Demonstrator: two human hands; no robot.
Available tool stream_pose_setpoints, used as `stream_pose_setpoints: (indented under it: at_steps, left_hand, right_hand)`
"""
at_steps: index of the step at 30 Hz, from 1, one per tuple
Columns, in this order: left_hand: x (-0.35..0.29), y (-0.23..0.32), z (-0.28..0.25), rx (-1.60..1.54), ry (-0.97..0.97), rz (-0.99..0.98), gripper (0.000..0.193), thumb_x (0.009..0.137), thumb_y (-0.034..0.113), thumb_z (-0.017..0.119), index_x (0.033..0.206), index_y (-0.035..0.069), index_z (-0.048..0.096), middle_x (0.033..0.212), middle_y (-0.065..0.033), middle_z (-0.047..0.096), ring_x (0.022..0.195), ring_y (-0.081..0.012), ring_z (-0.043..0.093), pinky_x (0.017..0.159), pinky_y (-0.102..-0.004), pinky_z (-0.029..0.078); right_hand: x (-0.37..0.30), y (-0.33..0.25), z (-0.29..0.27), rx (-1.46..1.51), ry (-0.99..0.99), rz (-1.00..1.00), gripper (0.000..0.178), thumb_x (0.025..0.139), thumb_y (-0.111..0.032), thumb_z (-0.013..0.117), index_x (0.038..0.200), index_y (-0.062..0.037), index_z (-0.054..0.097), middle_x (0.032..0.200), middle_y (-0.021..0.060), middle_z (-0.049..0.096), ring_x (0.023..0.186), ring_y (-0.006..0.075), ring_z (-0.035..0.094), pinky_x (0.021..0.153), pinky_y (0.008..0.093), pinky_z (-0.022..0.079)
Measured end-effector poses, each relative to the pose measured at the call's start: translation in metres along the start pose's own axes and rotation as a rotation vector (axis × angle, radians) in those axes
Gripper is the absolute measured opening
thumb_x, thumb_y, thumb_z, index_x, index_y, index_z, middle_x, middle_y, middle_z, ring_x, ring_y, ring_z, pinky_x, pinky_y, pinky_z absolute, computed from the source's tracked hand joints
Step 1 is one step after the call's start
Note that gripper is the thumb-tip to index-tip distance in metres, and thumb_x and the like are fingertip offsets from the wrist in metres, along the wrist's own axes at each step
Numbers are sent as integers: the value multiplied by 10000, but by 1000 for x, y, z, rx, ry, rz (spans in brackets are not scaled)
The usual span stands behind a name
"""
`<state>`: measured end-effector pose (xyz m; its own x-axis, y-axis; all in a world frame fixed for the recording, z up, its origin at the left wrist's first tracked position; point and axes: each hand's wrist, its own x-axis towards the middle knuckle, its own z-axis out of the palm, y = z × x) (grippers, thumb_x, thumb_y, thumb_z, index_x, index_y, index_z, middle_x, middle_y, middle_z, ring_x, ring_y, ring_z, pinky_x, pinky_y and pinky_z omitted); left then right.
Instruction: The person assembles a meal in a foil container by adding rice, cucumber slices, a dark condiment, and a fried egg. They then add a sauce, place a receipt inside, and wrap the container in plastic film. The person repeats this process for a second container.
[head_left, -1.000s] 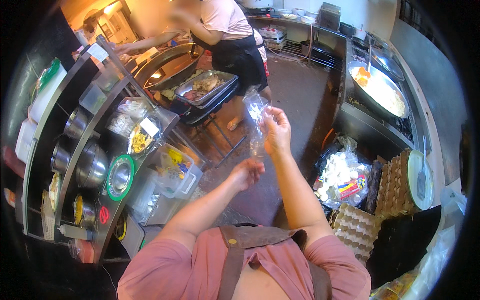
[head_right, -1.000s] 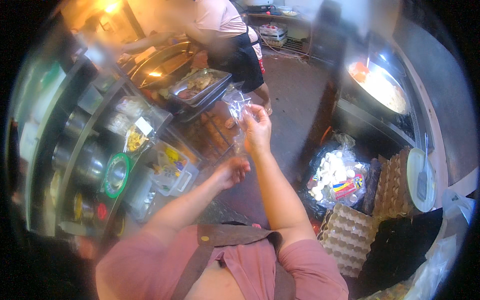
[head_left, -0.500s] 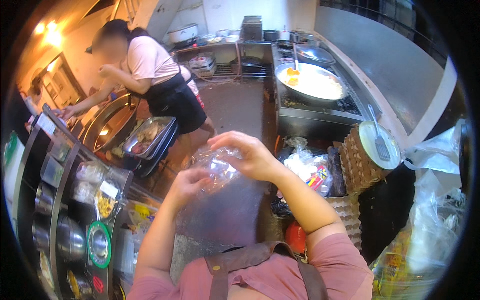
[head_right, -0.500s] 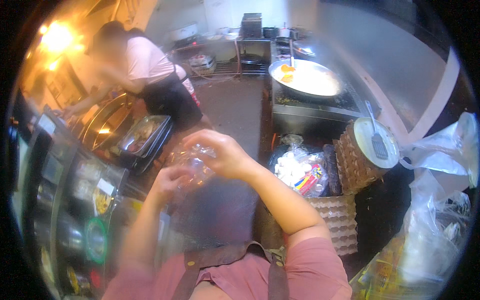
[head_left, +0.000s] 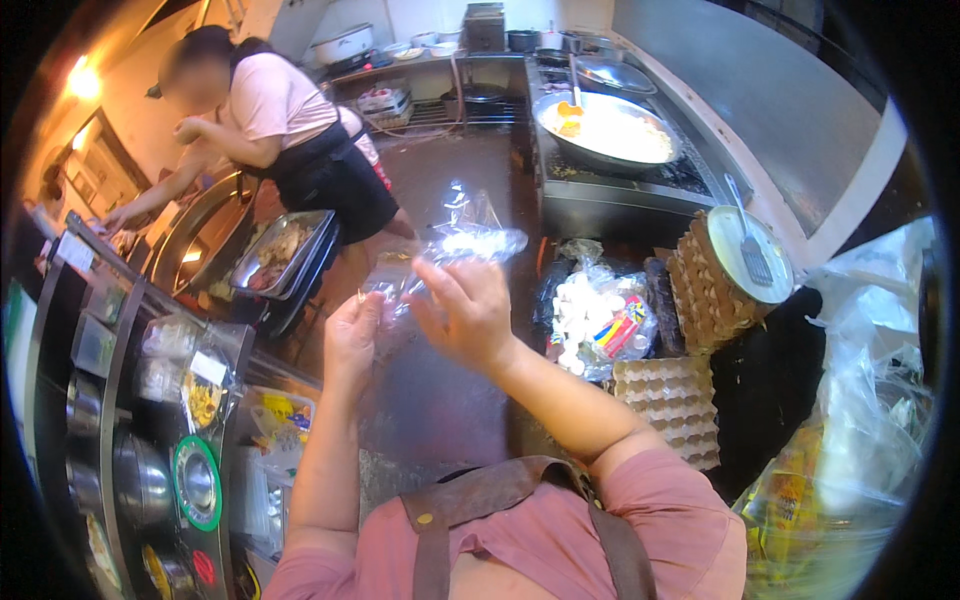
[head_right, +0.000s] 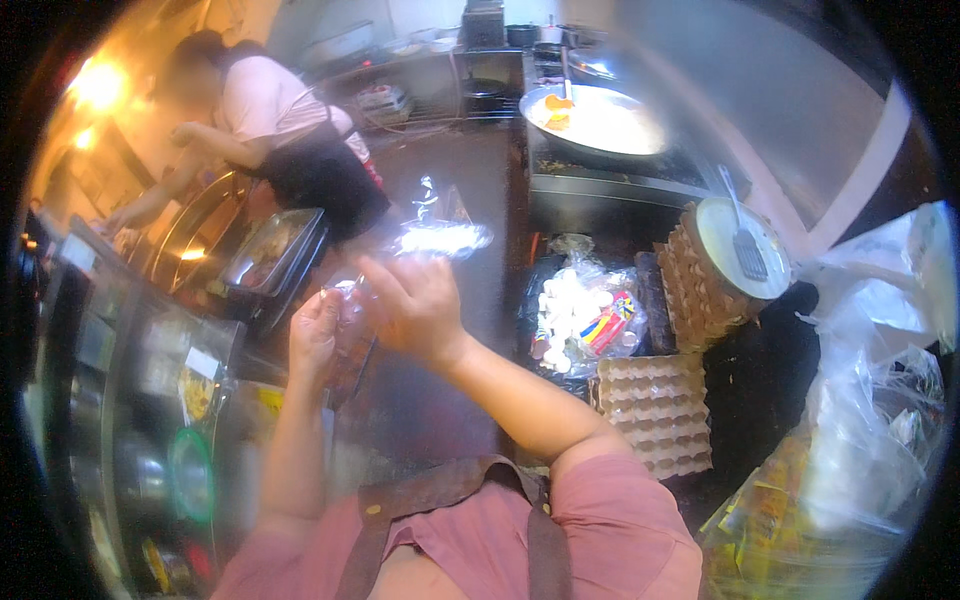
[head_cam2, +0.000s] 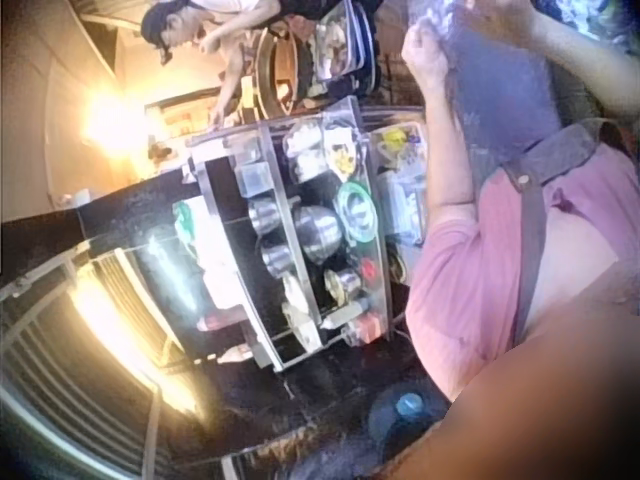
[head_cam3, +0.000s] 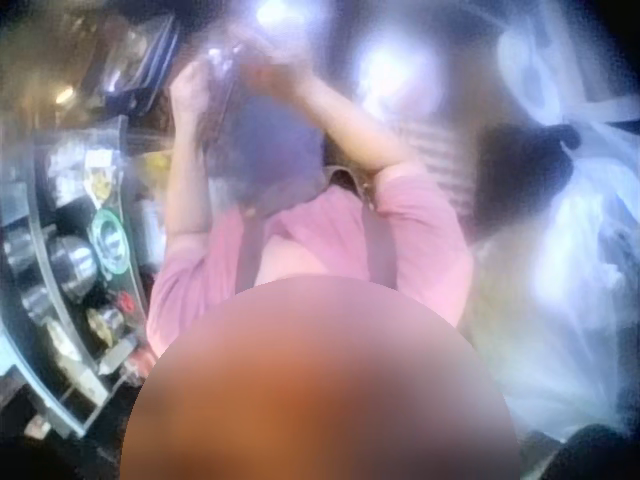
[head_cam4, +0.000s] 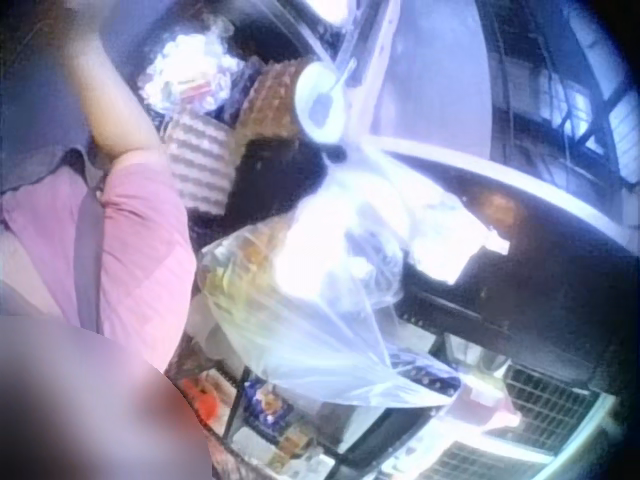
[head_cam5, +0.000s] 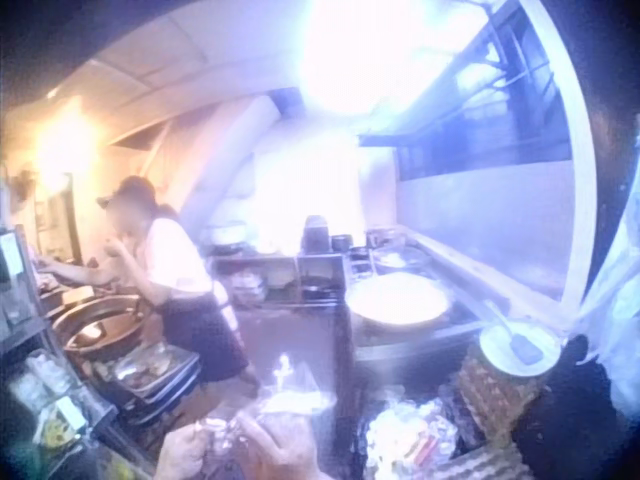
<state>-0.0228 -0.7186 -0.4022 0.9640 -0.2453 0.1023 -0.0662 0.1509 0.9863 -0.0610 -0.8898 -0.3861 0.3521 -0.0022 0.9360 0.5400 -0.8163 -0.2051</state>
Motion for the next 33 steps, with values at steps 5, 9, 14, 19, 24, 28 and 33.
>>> stream_pose_setpoints:
  at_steps: [5,9,14,19,24,28,33]
  left_hand:
    - [-34,3,0,293,-27,88,198,786,163,746,834,55,587,781,26,571,704,-50,508,620,-184,423]
    - [-40,-31,-39,176,-47,-57,308,737,126,777,707,134,470,661,55,490,607,-46,461,526,-201,372]
    - [-48,-64,-106,-55,502,-57,309,755,52,738,691,144,449,663,26,479,576,-89,501,499,-239,400]
    - [-74,-82,-128,426,821,487,164,745,-28,642,796,68,519,732,-56,543,665,-178,557,606,-310,463]
    - [-113,-35,-129,774,615,648,145,706,-26,586,806,76,561,785,-133,564,809,-340,598,693,-413,492]
    - [-162,-28,-172,1133,560,639,205,708,27,635,878,121,567,778,-72,563,730,-282,612,622,-390,503]
    - [-192,-24,-221,1136,709,411,151,780,117,638,916,148,578,766,-64,583,742,-290,627,609,-403,499]
  right_hand:
    - [-21,-11,21,523,-568,626,333,792,-335,686,891,-20,646,1015,155,573,956,327,568,885,383,429]
    - [-42,-8,33,528,-585,390,181,787,-159,665,846,8,627,1079,165,563,1039,314,543,899,377,440]
    - [-42,4,26,93,-284,193,66,799,10,599,767,47,554,1022,155,614,861,306,609,743,360,487]
    - [-36,-66,67,262,-458,-29,669,650,-183,790,1177,8,423,1218,202,486,1107,373,505,880,425,440]
    - [-24,-93,116,287,-580,15,978,593,-391,825,1373,-67,333,1291,200,446,1185,378,442,959,512,357]
    - [-4,-153,131,138,-624,-423,736,646,-330,785,1289,-145,477,1232,139,490,1137,340,462,959,518,338]
    - [-8,-209,165,64,-622,-404,216,685,-159,707,879,-79,652,1062,121,530,1009,301,486,929,509,347]
